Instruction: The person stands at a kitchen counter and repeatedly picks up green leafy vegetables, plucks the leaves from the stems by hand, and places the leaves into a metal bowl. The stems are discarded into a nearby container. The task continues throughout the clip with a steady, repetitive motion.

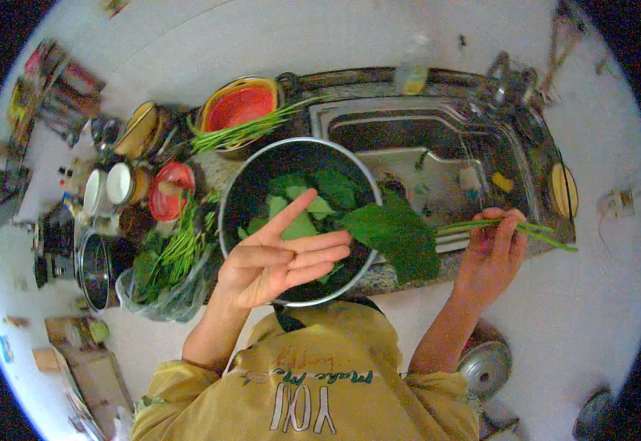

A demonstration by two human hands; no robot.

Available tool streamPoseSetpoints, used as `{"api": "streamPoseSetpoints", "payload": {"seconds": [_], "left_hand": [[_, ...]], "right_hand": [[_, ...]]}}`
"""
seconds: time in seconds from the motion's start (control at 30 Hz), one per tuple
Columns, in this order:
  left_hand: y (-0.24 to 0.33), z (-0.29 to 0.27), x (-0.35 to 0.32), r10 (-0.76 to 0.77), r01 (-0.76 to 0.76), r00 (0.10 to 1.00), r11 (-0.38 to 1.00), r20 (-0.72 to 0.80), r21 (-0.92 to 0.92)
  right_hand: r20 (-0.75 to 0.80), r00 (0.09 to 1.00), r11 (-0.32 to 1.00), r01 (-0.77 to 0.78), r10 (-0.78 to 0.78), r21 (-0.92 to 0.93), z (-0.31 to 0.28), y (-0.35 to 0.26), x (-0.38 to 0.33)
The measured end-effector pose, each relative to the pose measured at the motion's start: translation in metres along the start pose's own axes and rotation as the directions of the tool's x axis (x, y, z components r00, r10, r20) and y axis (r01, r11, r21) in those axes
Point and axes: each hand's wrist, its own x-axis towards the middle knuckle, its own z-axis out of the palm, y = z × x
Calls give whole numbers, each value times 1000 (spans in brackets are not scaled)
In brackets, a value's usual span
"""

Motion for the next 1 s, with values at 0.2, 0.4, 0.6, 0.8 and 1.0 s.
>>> {"api": "streamPoseSetpoints", "payload": {"seconds": [0.2,0.4,0.6,0.8,1.0], "left_hand": [[-19,-9,88,-2,6,1000,947,-13,320],[-30,-42,206,172,102,960,522,-221,847],[-17,-63,222,190,239,921,417,-341,877],[1,-58,201,138,131,960,554,-246,822],[-11,-25,162,-34,56,998,653,-44,755]], "right_hand": [[-90,996,997,12,-5,76,-59,-7,13],[-250,966,998,-62,67,30,-80,-7,37],[-235,960,981,-114,150,160,-98,13,58],[-166,945,943,-242,282,229,-82,23,63],[-12,949,928,-306,315,211,-63,44,68]]}}
